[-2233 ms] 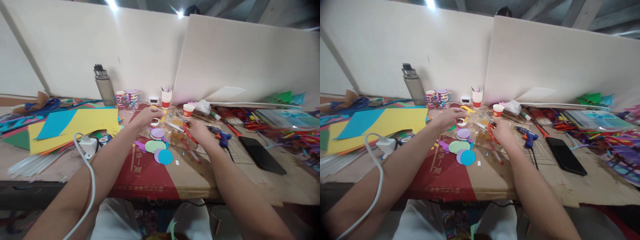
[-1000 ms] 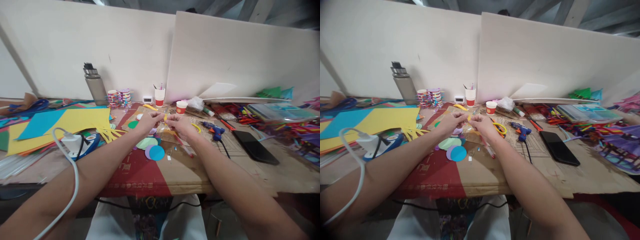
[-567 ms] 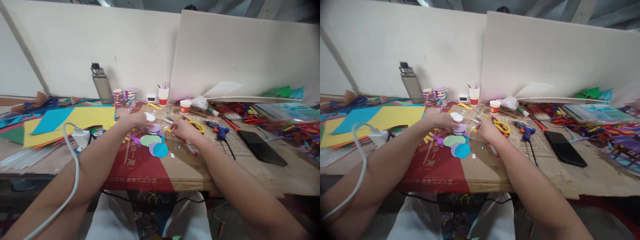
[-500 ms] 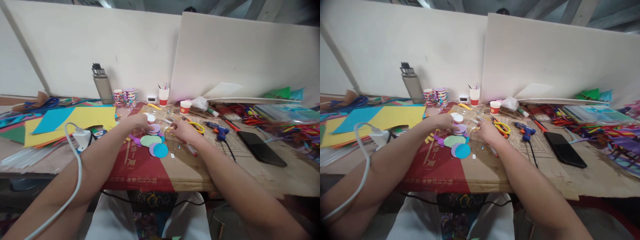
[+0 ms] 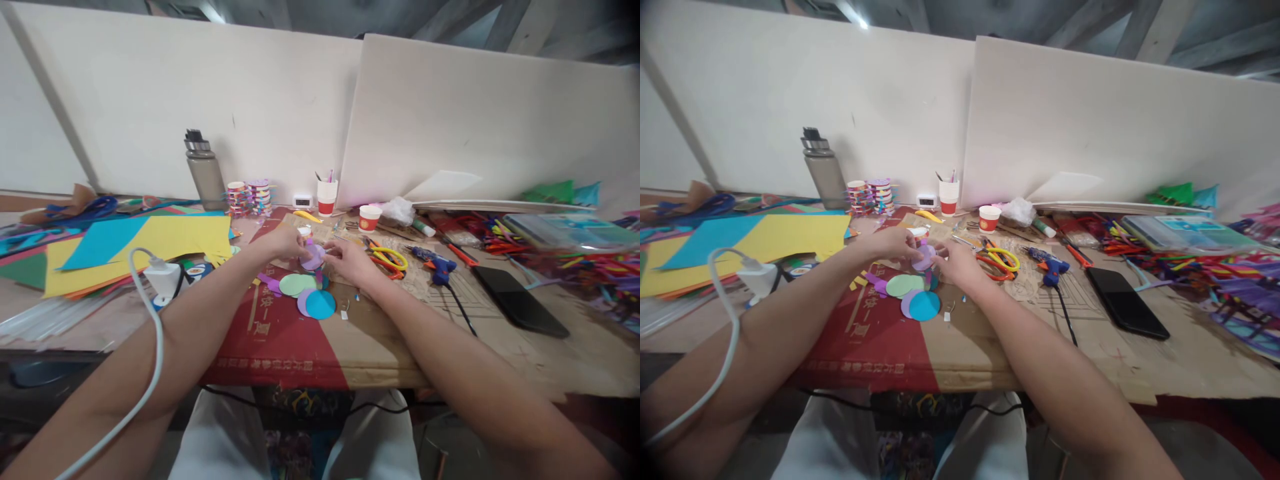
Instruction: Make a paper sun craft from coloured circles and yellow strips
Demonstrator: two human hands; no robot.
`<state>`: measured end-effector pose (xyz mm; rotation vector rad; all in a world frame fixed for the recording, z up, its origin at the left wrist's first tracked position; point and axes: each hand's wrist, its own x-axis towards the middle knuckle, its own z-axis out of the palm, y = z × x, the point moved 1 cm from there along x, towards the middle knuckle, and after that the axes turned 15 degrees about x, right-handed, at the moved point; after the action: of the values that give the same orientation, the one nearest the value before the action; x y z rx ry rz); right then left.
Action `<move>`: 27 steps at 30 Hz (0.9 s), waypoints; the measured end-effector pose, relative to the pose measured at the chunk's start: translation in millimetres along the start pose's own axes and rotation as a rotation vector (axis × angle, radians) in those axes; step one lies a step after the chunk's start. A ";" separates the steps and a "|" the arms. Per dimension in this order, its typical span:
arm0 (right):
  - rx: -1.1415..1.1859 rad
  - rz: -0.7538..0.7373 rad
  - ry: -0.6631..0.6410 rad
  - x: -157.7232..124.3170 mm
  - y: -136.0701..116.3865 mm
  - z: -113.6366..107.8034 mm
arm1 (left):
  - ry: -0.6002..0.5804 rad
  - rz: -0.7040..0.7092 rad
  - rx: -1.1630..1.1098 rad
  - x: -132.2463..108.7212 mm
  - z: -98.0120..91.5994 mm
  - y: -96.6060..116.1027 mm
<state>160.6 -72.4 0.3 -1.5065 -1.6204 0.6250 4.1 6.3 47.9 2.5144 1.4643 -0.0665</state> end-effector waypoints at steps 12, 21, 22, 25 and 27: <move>0.831 0.071 0.221 3.8 -3.7 -12.7 | 0.296 0.312 -0.458 17.9 0.4 -6.6; 0.556 -0.019 0.332 -2.5 -6.9 -16.8 | 0.811 0.424 -0.265 -3.9 1.8 16.7; 0.516 -0.016 0.376 -3.2 -6.4 -17.8 | 0.856 0.424 -0.257 -4.1 3.0 16.2; 0.457 -0.054 0.430 -4.6 -6.8 -21.1 | 0.825 0.418 -0.310 -1.3 8.2 15.2; 0.443 -0.098 0.425 -4.9 -8.2 -22.4 | 0.770 0.438 -0.332 -1.3 10.7 18.3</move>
<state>174.2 -82.4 18.0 -1.1311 -1.1324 0.5223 20.0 -5.9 40.9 2.6023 0.9401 1.2179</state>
